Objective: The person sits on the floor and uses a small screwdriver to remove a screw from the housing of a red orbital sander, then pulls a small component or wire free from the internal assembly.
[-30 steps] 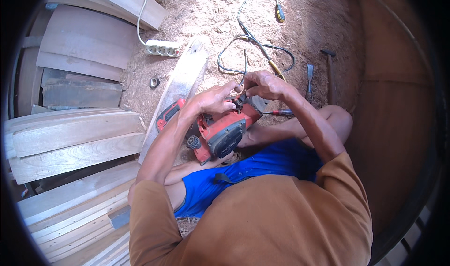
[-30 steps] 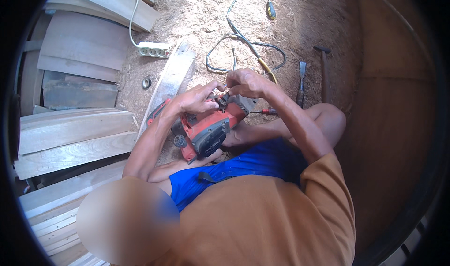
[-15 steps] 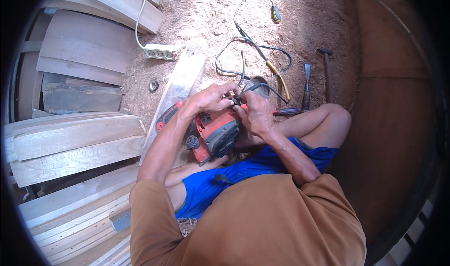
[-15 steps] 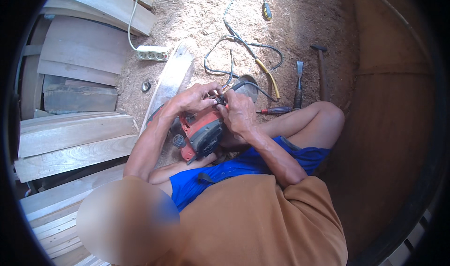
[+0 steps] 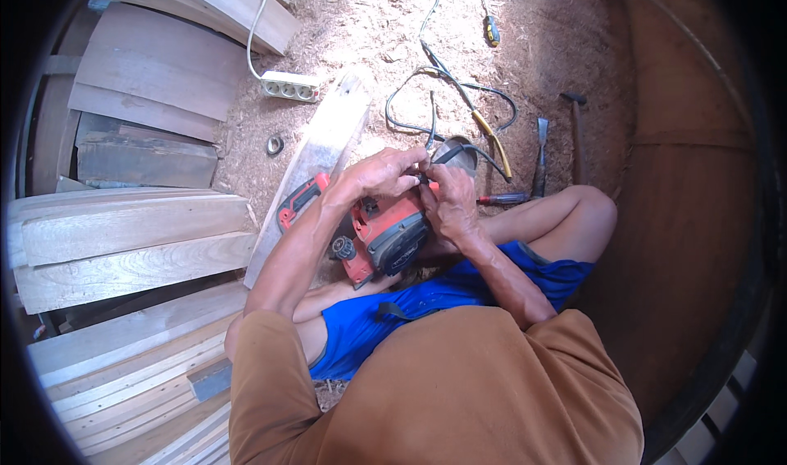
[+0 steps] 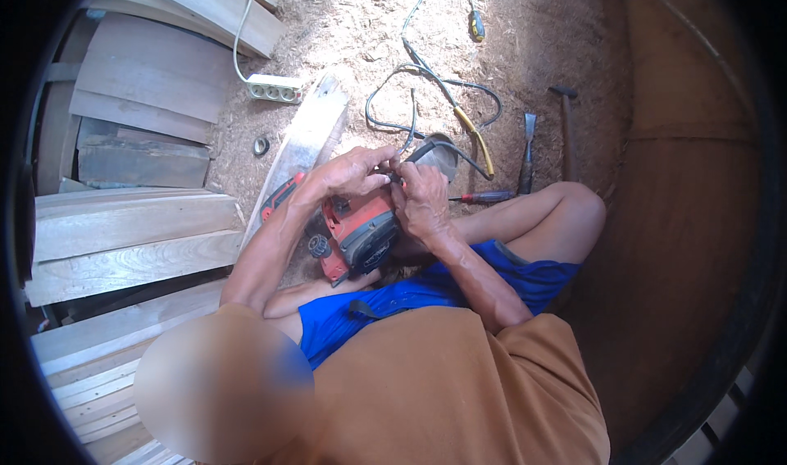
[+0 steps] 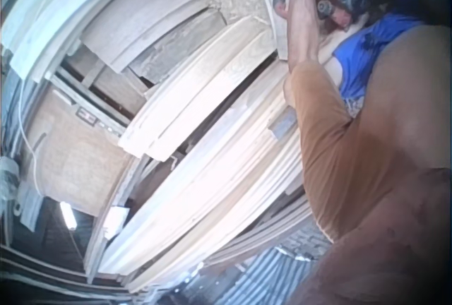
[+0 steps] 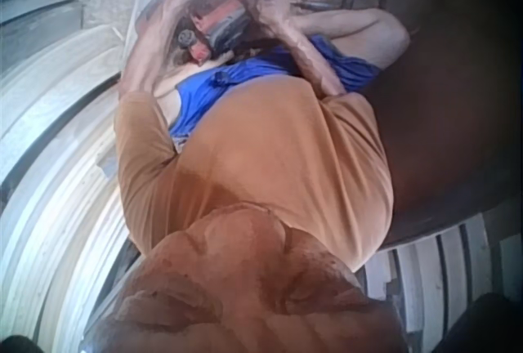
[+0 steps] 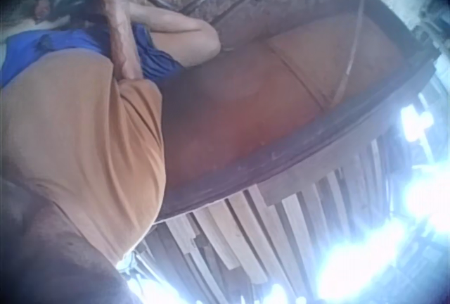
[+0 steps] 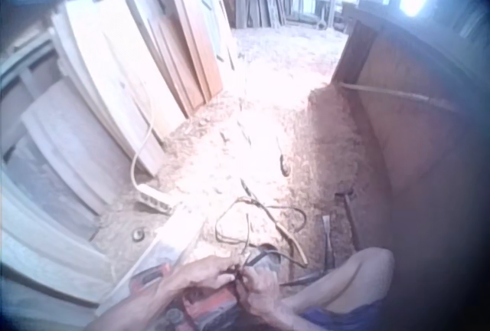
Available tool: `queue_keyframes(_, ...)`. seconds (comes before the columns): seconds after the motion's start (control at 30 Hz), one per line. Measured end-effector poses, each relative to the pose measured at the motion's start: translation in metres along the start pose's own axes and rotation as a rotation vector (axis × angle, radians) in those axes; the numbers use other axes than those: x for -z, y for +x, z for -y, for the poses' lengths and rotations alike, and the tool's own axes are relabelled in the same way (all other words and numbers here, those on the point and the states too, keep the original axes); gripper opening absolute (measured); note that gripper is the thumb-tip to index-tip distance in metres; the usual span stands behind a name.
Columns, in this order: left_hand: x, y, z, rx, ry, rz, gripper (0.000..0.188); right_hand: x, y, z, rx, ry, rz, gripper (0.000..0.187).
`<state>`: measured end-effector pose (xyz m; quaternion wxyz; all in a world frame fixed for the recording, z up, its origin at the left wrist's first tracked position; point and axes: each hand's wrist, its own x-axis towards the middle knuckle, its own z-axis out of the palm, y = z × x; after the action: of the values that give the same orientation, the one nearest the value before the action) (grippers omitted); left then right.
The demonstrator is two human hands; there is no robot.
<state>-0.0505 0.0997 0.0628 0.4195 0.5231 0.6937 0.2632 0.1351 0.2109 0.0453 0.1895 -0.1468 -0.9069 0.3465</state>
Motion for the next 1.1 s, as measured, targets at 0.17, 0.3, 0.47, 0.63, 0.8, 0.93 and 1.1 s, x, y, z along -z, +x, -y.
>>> queue_keyframes(0.17, 0.0, 0.001, 0.004, 0.004, -0.021, 0.007, 0.033, -0.004, -0.001, -0.003, -0.015, 0.046, -0.047, 0.027)
queue_keyframes(0.3, -0.003, 0.001, 0.007, -0.012, -0.035, -0.021, 0.034, -0.003, 0.003, -0.007, 0.009, 0.039, -0.005, 0.027)
queue_keyframes(0.47, 0.0, 0.002, 0.003, -0.001, 0.021, -0.001, 0.035, 0.001, 0.005, -0.014, 0.049, 0.082, -0.012, 0.027)
queue_keyframes(0.63, 0.004, 0.001, 0.001, 0.025, 0.059, 0.012, 0.036, 0.004, 0.0, -0.016, -0.308, 0.205, 0.138, 0.024)
queue_keyframes(0.8, 0.006, 0.0, -0.001, 0.07, -0.001, 0.052, 0.037, 0.012, 0.017, -0.024, -0.812, 0.969, 0.109, 0.03)
queue_keyframes(0.93, 0.005, 0.003, 0.0, 0.065, -0.049, 0.06, 0.039, 0.004, 0.025, -0.044, -0.854, 0.945, 0.152, 0.025)
queue_keyframes(1.1, 0.005, -0.001, -0.006, 0.126, -0.075, -0.001, 0.044, 0.009, 0.036, -0.067, -0.798, 0.922, 0.367, 0.026)
